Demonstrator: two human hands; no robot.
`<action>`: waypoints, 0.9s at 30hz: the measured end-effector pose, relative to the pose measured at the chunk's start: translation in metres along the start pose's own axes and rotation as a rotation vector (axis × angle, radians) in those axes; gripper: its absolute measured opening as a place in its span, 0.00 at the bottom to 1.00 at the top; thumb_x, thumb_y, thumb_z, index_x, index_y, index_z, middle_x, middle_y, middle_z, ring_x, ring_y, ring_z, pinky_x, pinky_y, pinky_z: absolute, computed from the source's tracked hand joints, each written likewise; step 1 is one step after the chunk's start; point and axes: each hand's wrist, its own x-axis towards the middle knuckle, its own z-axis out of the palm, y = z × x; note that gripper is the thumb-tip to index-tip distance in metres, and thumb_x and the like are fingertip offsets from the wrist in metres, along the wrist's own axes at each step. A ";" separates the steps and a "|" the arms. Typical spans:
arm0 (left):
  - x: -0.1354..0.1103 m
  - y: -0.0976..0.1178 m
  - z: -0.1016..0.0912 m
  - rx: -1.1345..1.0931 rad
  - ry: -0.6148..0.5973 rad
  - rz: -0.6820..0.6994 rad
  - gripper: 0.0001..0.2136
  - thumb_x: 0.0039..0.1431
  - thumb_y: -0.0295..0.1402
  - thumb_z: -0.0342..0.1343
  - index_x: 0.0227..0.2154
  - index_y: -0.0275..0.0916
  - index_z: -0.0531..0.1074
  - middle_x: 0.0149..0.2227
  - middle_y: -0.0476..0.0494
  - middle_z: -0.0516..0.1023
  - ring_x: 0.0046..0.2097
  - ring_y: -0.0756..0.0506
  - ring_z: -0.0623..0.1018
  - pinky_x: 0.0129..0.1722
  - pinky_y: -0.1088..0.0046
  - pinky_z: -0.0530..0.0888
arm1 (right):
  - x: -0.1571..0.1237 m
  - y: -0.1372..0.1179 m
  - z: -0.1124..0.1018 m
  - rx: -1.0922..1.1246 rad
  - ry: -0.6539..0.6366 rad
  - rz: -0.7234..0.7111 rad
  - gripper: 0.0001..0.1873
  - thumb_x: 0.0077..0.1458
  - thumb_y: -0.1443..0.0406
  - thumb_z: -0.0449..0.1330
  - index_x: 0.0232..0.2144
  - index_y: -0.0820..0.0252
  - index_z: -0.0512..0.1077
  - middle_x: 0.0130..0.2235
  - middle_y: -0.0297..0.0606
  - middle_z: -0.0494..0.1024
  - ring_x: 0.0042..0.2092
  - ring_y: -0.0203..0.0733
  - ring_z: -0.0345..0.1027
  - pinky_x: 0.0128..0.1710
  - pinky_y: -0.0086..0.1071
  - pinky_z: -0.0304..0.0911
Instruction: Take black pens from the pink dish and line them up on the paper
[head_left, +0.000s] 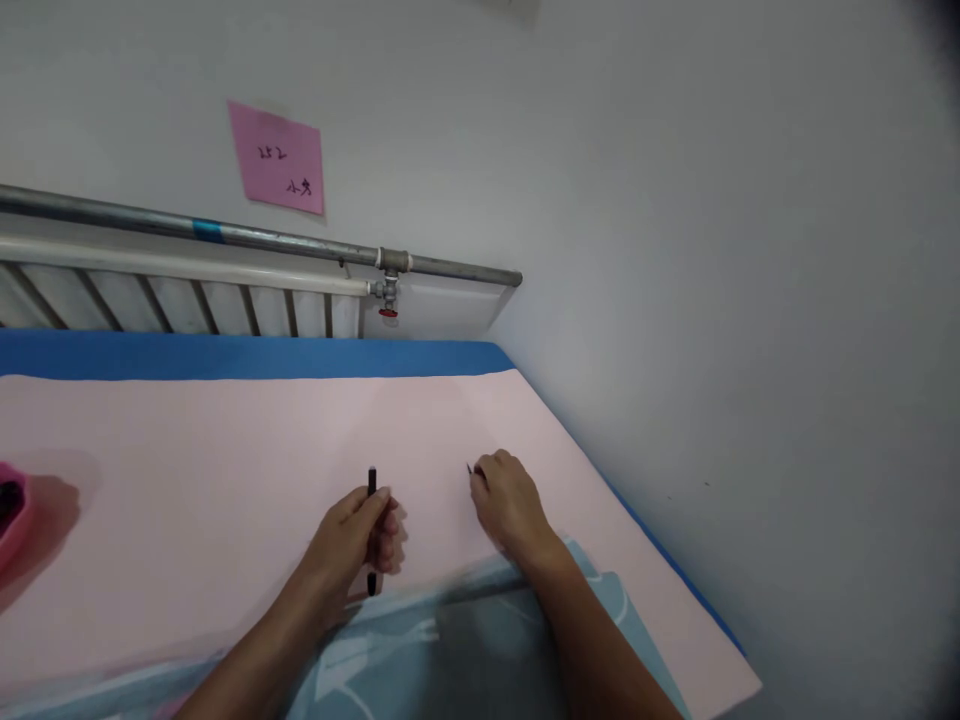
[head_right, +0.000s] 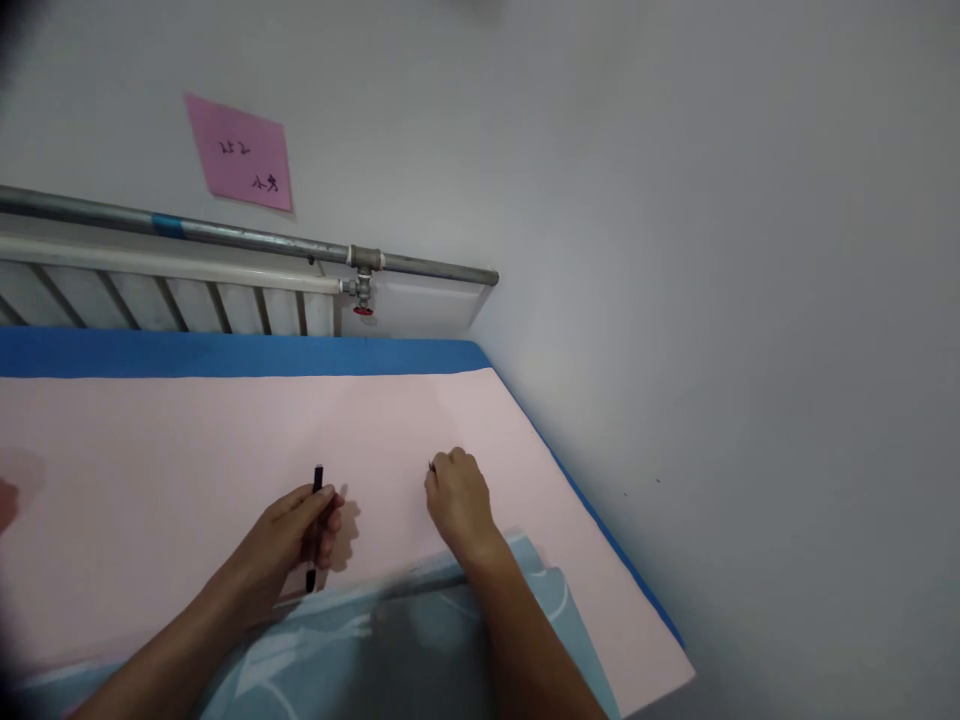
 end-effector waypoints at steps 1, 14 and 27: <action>0.000 0.001 0.000 0.007 0.001 -0.006 0.13 0.50 0.42 0.53 0.25 0.35 0.65 0.19 0.52 0.68 0.16 0.55 0.65 0.17 0.78 0.64 | 0.003 0.005 0.002 -0.067 -0.021 -0.001 0.10 0.54 0.68 0.49 0.28 0.64 0.69 0.34 0.44 0.70 0.37 0.43 0.61 0.36 0.32 0.52; -0.001 0.003 0.002 0.111 0.002 0.024 0.13 0.50 0.43 0.51 0.25 0.36 0.64 0.19 0.53 0.67 0.16 0.55 0.64 0.15 0.79 0.63 | -0.001 -0.014 0.011 -0.124 -0.188 -0.148 0.09 0.53 0.68 0.49 0.30 0.63 0.70 0.36 0.44 0.71 0.37 0.43 0.64 0.35 0.32 0.53; -0.008 0.010 -0.003 0.555 -0.184 0.272 0.20 0.57 0.46 0.41 0.43 0.39 0.68 0.21 0.53 0.65 0.22 0.52 0.62 0.21 0.78 0.58 | -0.001 -0.021 -0.004 1.343 0.132 0.280 0.07 0.47 0.65 0.53 0.32 0.59 0.65 0.19 0.26 0.64 0.17 0.30 0.55 0.15 0.23 0.50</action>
